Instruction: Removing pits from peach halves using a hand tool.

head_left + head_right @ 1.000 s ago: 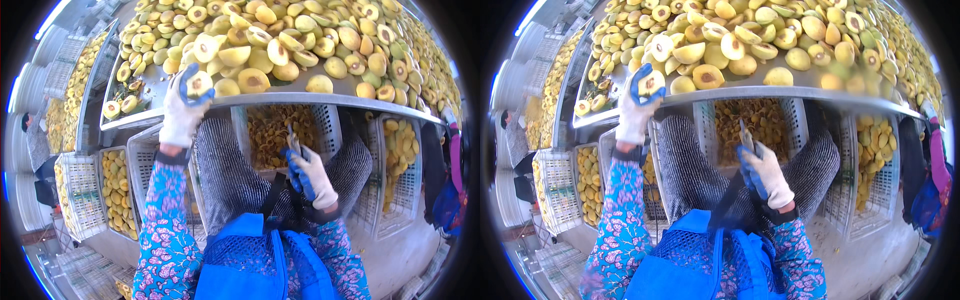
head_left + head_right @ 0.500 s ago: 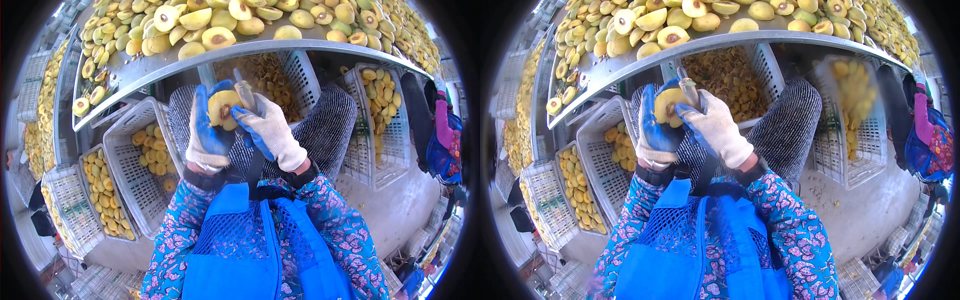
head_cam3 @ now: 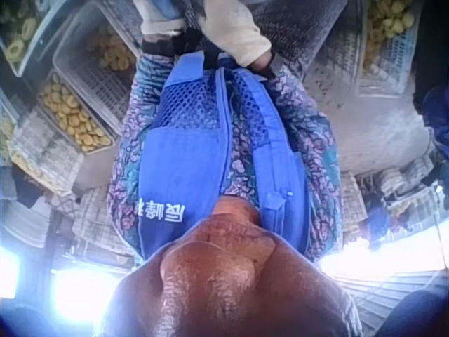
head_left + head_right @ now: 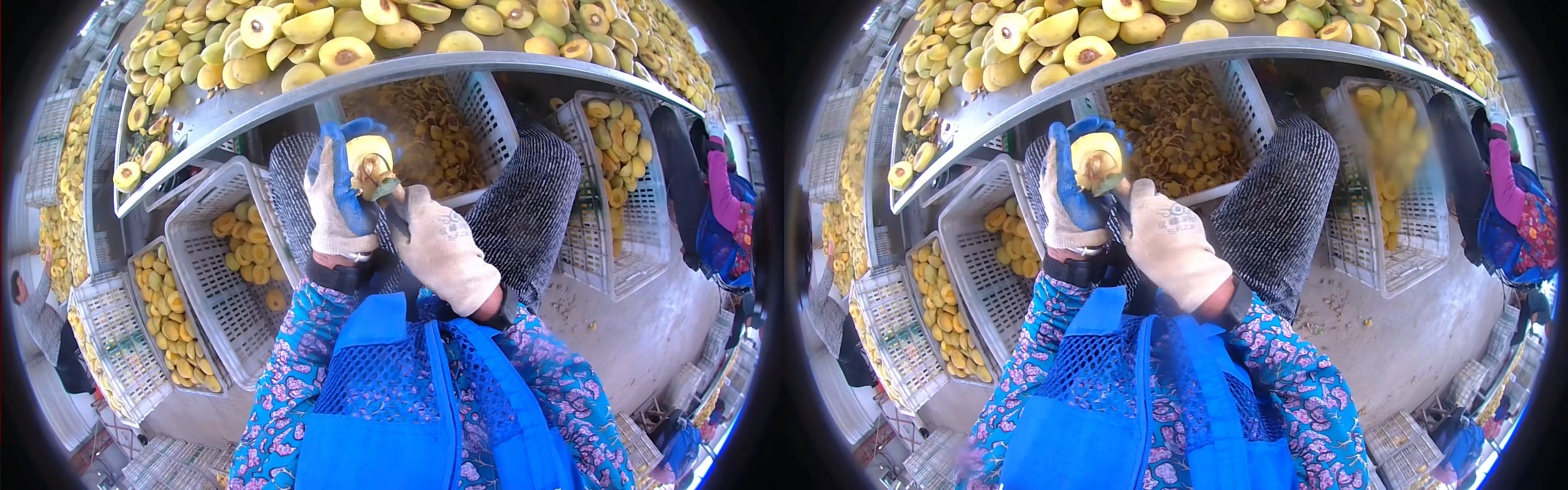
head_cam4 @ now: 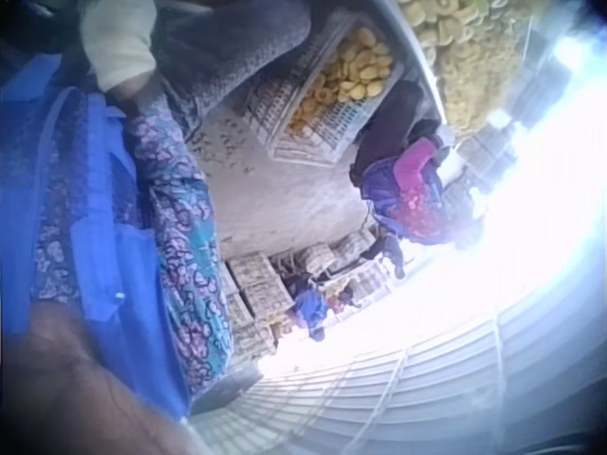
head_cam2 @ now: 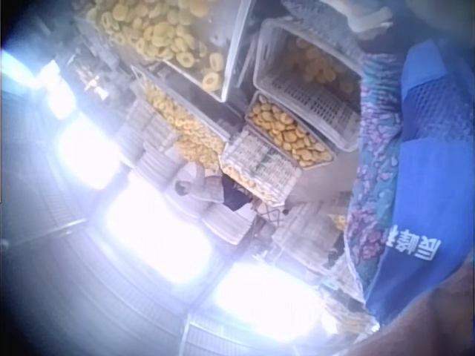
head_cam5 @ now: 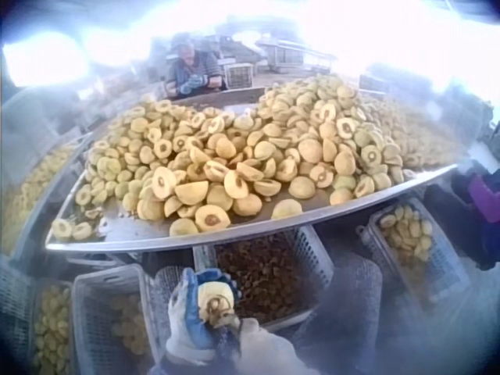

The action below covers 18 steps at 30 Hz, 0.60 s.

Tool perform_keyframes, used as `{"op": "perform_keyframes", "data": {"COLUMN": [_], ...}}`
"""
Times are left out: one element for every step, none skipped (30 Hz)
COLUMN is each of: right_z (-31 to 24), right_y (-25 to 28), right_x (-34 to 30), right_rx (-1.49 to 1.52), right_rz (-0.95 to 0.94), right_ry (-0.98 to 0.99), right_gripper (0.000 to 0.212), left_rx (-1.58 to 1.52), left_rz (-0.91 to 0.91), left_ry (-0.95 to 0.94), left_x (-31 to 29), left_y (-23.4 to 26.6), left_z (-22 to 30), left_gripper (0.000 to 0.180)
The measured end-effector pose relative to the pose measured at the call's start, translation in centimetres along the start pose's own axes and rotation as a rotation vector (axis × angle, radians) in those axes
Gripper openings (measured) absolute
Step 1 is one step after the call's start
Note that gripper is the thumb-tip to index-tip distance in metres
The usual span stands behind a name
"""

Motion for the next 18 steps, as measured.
{"op": "perform_keyframes", "data": {"right_z": [0.2,0.2,0.0,0.1,0.4,0.7,0.9,1.1,1.2,1.2,1.2,1.2,1.3,1.3,2.3,3.1,3.4,3.5], "right_y": [-0.4,-0.8,-1.0,-1.1,-1.5,-2.0,-2.1,-2.3,-2.5,-2.6,-2.5,-2.4,-1.9,-1.3,-1.0,-0.8,-0.7,-0.7], "right_x": [0.0,0.1,0.0,0.0,-0.1,-0.2,-0.1,0.0,0.1,0.1,0.3,0.6,1.1,1.3,1.5,1.6,1.8,1.8], "right_rx": [-0.014,-0.026,-0.048,-0.047,-0.046,-0.045,-0.042,-0.007,0.027,0.029,0.072,0.115,0.132,0.152,0.359,0.566,0.669,0.669], "right_rz": [-0.024,-0.047,-0.083,-0.085,-0.112,-0.139,-0.14,-0.173,-0.207,-0.211,-0.194,-0.177,-0.188,-0.098,-0.116,-0.132,-0.129,-0.123], "right_ry": [-0.007,-0.014,-0.006,-0.007,0.0,0.006,0.002,0.002,0.002,0.002,0.004,0.005,-0.003,0.059,-0.072,-0.206,-0.226,-0.232], "right_gripper": [0.026,0.026,0.027,0.027,0.026,0.026,0.026,0.026,0.027,0.027,0.028,0.028,0.031,0.027,0.024,0.022,0.02,0.02], "left_rx": [0.0,-0.019,-0.038,-0.037,-0.056,-0.076,-0.125,-0.123,-0.112,-0.102,-0.137,-0.137,-0.212,-0.287,-0.279,-0.004,-0.099,-0.195], "left_rz": [0.002,0.037,0.072,0.073,0.099,0.124,0.138,0.142,0.149,0.156,0.107,0.108,0.096,0.085,-0.047,-0.118,-0.075,-0.031], "left_ry": [0.0,0.026,0.051,0.052,0.077,0.102,0.158,0.159,0.16,0.16,0.237,0.236,0.231,0.231,0.189,0.019,0.116,0.214], "left_x": [0.0,0.0,0.0,0.0,0.0,0.0,0.0,0.1,0.3,0.4,0.7,0.9,1.1,1.0,0.8,0.8,0.6,0.2], "left_y": [0.0,0.4,0.7,1.0,1.5,1.8,1.9,2.2,2.8,3.5,3.6,3.8,3.8,3.5,2.5,2.3,2.2,2.0], "left_z": [-0.1,-0.4,-0.8,-1.0,-1.3,-1.6,-2.0,-2.2,-2.6,-2.9,-3.6,-4.0,-4.4,-4.6,-4.1,-3.7,-4.1,-4.5], "left_gripper": [0.043,0.039,0.035,0.035,0.031,0.026,0.021,0.021,0.021,0.022,0.023,0.023,0.024,0.026,0.027,0.032,0.036,0.04]}}
Point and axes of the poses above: each hand's wrist, its own x-axis towards the middle knuckle, its own y-axis out of the back of the hand, z = x × y, the point moved 6 cm from there along x, towards the middle knuckle, and after that the axes turned 5 degrees about -y, right-handed, at the moved point
